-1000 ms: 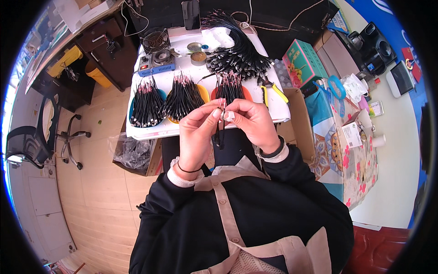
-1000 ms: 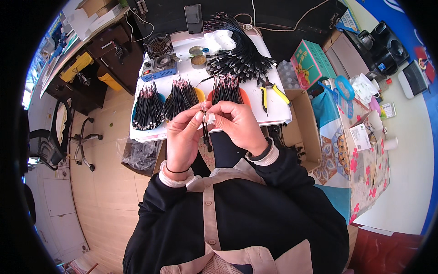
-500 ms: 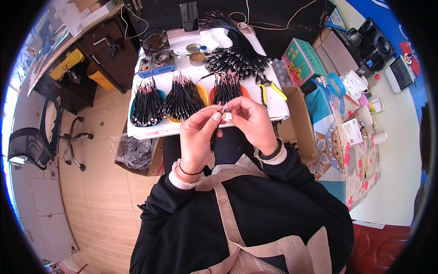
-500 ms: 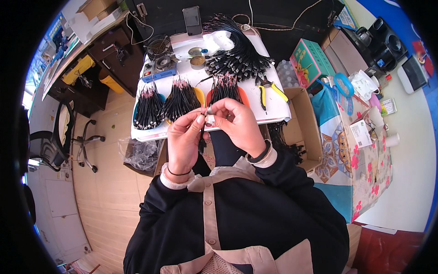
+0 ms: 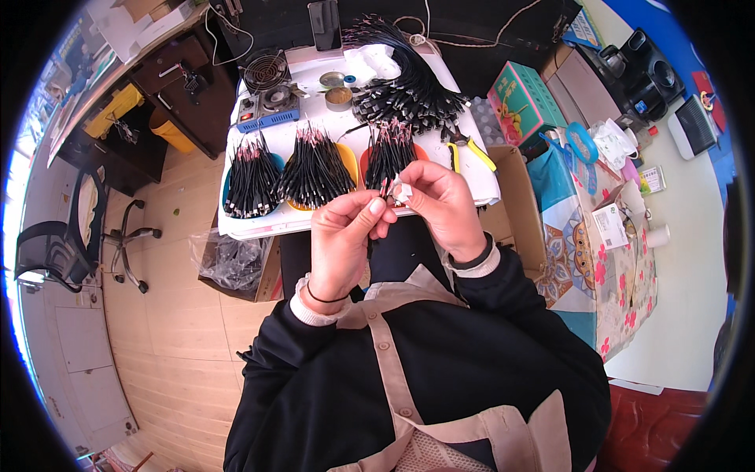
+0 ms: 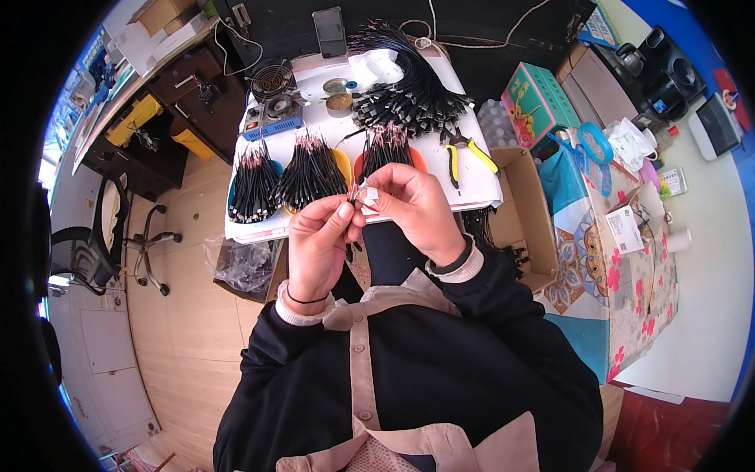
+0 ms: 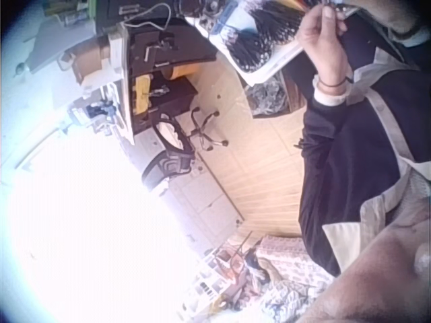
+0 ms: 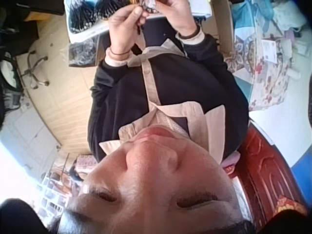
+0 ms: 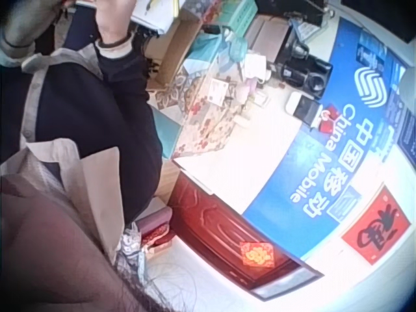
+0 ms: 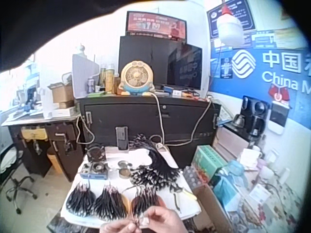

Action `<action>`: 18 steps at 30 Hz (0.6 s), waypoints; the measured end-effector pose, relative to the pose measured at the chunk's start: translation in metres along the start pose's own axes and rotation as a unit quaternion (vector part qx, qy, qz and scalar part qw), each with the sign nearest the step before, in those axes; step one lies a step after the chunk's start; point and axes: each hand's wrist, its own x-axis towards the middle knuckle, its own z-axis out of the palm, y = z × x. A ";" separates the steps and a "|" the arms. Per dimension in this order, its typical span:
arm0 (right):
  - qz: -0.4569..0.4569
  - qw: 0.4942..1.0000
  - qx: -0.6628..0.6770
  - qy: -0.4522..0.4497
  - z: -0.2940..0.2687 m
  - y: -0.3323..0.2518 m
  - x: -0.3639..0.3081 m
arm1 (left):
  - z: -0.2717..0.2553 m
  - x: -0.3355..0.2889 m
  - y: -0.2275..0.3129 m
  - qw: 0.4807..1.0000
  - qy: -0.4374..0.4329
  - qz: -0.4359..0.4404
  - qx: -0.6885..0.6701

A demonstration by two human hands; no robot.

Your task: The person repeatedly picks up short black wires and small white connectors from a table, then inserts the wire ends into the connectors by hand. The person places the assembled units back onto the table among other similar items.

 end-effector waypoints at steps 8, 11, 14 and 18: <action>0.153 0.977 0.126 -0.083 -0.017 0.002 0.001 | -0.010 0.004 0.000 0.992 -0.074 -0.089 -0.048; 0.151 0.965 0.166 -0.134 -0.022 0.004 0.007 | -0.013 0.009 -0.001 0.987 -0.127 -0.099 -0.020; 0.184 0.942 0.235 -0.155 -0.026 0.001 0.015 | -0.017 0.016 -0.003 0.982 -0.129 -0.128 0.045; 0.022 0.992 -0.121 -0.007 -0.031 -0.045 0.023 | -0.025 0.024 -0.007 0.987 -0.092 -0.103 0.081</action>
